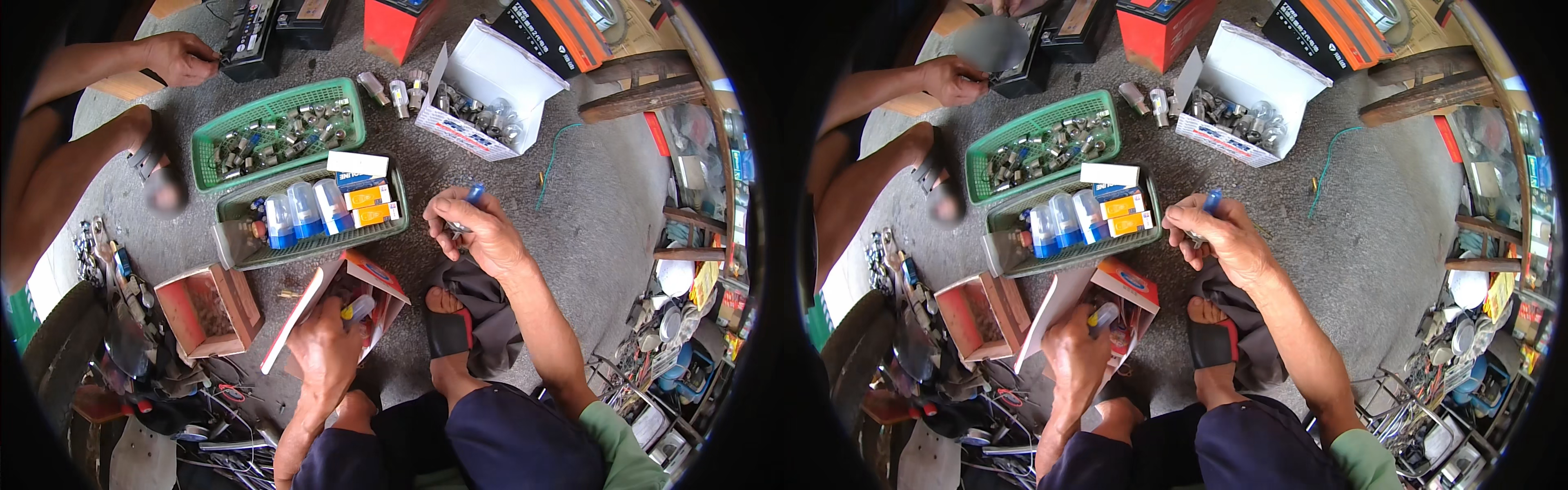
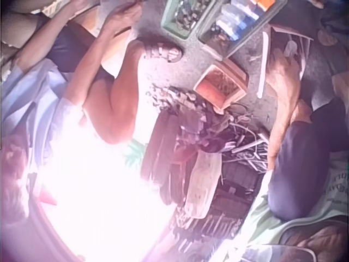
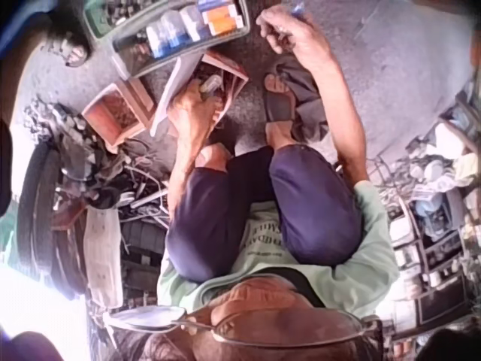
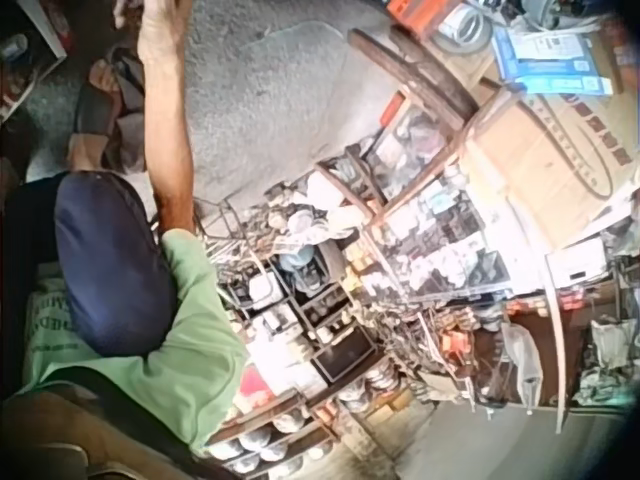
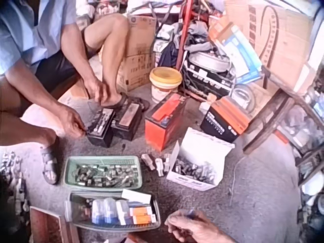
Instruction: The person sits on the floor and handles small mechanical parts, including bulbs and plastic containers. They open boxes, pick up items, and place them into baskets or back into boxes.
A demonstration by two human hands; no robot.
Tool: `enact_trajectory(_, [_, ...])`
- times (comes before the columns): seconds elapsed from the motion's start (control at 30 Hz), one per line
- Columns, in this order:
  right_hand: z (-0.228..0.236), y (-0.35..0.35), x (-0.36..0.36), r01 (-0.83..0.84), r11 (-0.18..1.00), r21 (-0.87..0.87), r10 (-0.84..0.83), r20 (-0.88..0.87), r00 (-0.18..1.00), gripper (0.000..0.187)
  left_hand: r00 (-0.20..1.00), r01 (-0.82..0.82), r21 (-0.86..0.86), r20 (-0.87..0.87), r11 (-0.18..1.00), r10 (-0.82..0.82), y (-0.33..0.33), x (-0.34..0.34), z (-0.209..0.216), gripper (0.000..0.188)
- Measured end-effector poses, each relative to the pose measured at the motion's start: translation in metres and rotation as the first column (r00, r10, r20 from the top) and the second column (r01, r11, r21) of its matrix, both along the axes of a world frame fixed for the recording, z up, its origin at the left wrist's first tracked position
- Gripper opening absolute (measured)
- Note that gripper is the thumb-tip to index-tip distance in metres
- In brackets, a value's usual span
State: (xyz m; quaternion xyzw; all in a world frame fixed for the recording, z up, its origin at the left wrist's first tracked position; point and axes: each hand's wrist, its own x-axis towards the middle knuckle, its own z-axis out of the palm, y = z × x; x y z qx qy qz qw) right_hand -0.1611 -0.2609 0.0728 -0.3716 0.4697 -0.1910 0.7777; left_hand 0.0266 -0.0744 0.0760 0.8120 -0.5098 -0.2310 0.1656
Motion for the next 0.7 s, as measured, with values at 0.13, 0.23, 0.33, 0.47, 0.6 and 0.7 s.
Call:
enact_trajectory(0.13, [0.008, 0.002, -0.015, -0.005, 0.995, 0.097, -0.014, 0.198, 0.98, 0.02, 0.917, -0.176, 0.054, -0.355, 0.983, 0.184, 0.016, 0.024, 0.039, 0.016])
enact_trajectory(0.23, [0.028, 0.013, -0.009, -0.039, 0.996, 0.076, 0.015, 0.297, 0.955, 0.026, 0.437, -0.457, 0.181, -0.807, 0.871, 0.397, 0.023, 0.04, 0.08, 0.012])
enact_trajectory(0.33, [0.053, 0.025, 0.01, -0.271, 0.962, -0.043, 0.265, 0.401, 0.877, 0.053, 0.18, -0.601, 0.162, -0.927, 0.782, 0.33, 0.038, 0.05, 0.079, 0.027])
enact_trajectory(0.47, [0.068, 0.048, 0.034, -0.497, 0.811, -0.307, 0.58, 0.318, 0.75, 0.065, 0.053, -0.624, 0.204, -0.952, 0.754, 0.301, 0.021, 0.042, 0.072, 0.024])
enact_trajectory(0.6, [0.072, 0.071, 0.047, -0.335, 0.782, -0.526, 0.464, 0.132, 0.876, 0.052, 0.101, -0.62, 0.167, -0.952, 0.767, 0.289, 0.01, 0.028, 0.072, 0.023])
enact_trajectory(0.7, [0.078, 0.068, 0.044, -0.259, 0.84, -0.477, 0.354, 0.12, 0.928, 0.036, 0.32, -0.424, 0.006, -0.934, 0.906, 0.156, 0.005, 0.021, 0.067, 0.03])
